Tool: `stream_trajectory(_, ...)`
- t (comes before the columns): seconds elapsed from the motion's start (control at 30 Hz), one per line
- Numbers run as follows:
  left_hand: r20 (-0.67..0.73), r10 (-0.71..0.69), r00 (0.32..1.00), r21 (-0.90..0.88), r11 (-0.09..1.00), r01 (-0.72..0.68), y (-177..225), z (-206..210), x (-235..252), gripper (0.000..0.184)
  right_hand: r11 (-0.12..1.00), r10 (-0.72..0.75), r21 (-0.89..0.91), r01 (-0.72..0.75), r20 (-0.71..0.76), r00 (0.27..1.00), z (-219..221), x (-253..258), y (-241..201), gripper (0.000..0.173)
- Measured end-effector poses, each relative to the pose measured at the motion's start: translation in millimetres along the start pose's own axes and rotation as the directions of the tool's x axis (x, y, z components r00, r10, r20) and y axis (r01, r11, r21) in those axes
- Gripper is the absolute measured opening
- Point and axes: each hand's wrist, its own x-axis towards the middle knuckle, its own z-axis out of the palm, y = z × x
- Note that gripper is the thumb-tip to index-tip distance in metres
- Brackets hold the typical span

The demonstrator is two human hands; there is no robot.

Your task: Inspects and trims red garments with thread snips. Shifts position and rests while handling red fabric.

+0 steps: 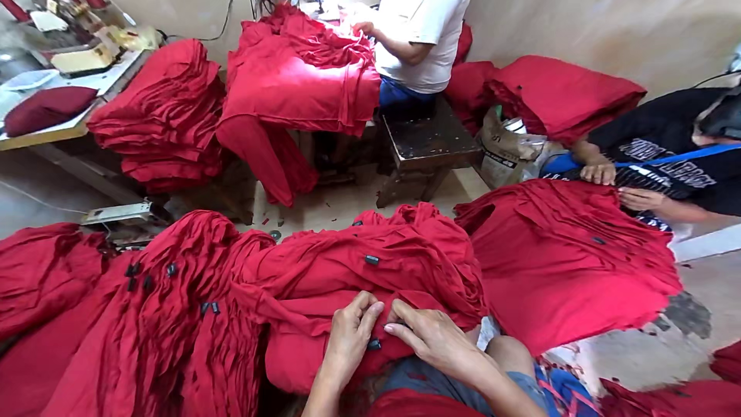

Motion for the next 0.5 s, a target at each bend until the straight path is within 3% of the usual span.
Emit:
stream_trajectory(0.1, 0.029, 0.075, 0.997, 0.103, 0.992, -0.077, 0, -6, -5, 0.025, 0.998, -0.005, 0.062, -0.003, 0.127, 0.992, -5, -5, 4, 0.030)
stream_trajectory(0.2, 0.193, 0.156, 0.969, 0.102, 0.979, -0.178, 5, -33, -13, 0.028, 0.986, 0.027, 0.149, -0.078, 0.318, 0.948, -18, -13, 17, 0.036)
stream_trajectory(0.3, 0.505, 0.173, 0.846, -0.044, 0.984, -0.175, 10, -73, -25, 0.035, 0.962, 0.150, 0.150, -0.228, 0.408, 0.900, -27, -24, 31, 0.054)
stream_trajectory(0.37, 0.606, 0.177, 0.776, -0.132, 0.984, -0.121, 13, -83, -25, 0.035, 0.953, 0.195, 0.151, -0.261, 0.352, 0.916, -30, -30, 39, 0.044)
stream_trajectory(0.43, 0.509, 0.116, 0.853, -0.048, 0.993, -0.106, 19, -70, -24, 0.033, 0.954, 0.193, 0.186, -0.234, 0.212, 0.958, -30, -33, 42, 0.034)
stream_trajectory(0.5, 0.277, -0.018, 0.961, 0.253, 0.966, -0.054, 26, -38, -19, 0.032, 0.945, 0.195, 0.260, -0.201, 0.047, 0.980, -24, -31, 39, 0.035)
